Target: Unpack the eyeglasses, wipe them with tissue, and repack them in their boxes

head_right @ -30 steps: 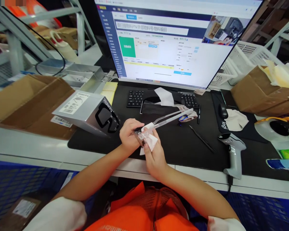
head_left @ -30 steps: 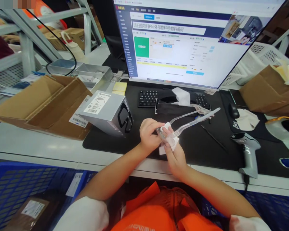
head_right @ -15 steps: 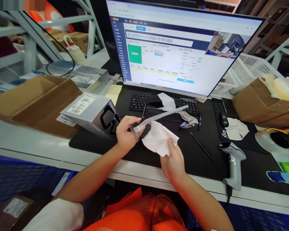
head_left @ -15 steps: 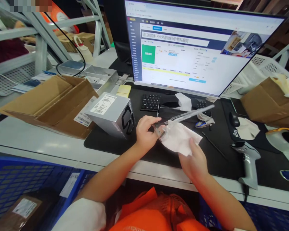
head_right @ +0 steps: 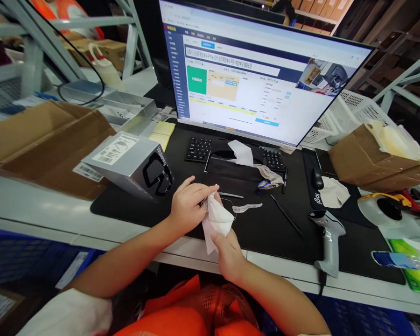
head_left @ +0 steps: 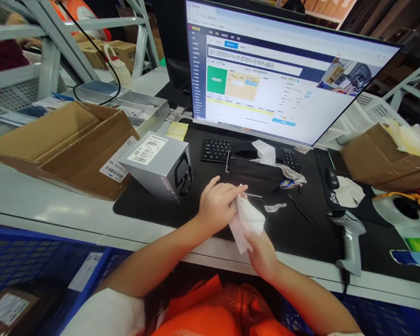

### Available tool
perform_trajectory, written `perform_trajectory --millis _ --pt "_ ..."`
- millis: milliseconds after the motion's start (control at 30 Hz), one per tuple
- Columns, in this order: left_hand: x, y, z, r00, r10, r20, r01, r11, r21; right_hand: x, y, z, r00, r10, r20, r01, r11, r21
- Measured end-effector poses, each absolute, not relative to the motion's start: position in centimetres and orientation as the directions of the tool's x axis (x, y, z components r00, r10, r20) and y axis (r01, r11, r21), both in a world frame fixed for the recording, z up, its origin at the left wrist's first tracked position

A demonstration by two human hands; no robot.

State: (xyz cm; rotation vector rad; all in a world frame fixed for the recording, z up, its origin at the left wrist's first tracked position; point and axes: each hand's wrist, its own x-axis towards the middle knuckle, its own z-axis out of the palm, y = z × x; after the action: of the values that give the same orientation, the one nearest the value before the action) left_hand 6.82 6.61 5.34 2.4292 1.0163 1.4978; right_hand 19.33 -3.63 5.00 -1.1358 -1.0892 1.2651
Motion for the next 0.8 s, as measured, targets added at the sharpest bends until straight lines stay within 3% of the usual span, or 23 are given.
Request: perform_trajectory --millis 133,367,600,700,800 --pt "6.8 6.7 5.4 0.316 0.64 0.7 0.562 -0.721 0.405 19.5 -2.7 5.6 0.003 0.997 -0.082 -0.301 -0.078 -0.951" --pt "6.7 7.2 5.4 0.288 0.618 0.732 0.625 -0.7 0.345 20.7 -1.8 7.4 -0.072 0.981 -0.181 -0.563 -0.19 -0.805" --pt "6.6 6.7 5.4 0.371 0.646 0.667 0.576 -0.723 0.38 21.6 -1.2 6.4 0.089 0.979 -0.186 -0.58 -0.1 -0.808" --pt "6.8 6.3 5.2 0.467 0.674 0.573 0.514 -0.733 0.444 22.1 -0.6 6.4 0.156 0.975 -0.157 -0.58 -0.038 -0.814" --pt "7.1 6.2 4.8 0.453 0.682 0.575 0.438 -0.731 0.523 22.6 -0.2 6.5 0.179 0.972 -0.155 -0.576 -0.024 -0.817"
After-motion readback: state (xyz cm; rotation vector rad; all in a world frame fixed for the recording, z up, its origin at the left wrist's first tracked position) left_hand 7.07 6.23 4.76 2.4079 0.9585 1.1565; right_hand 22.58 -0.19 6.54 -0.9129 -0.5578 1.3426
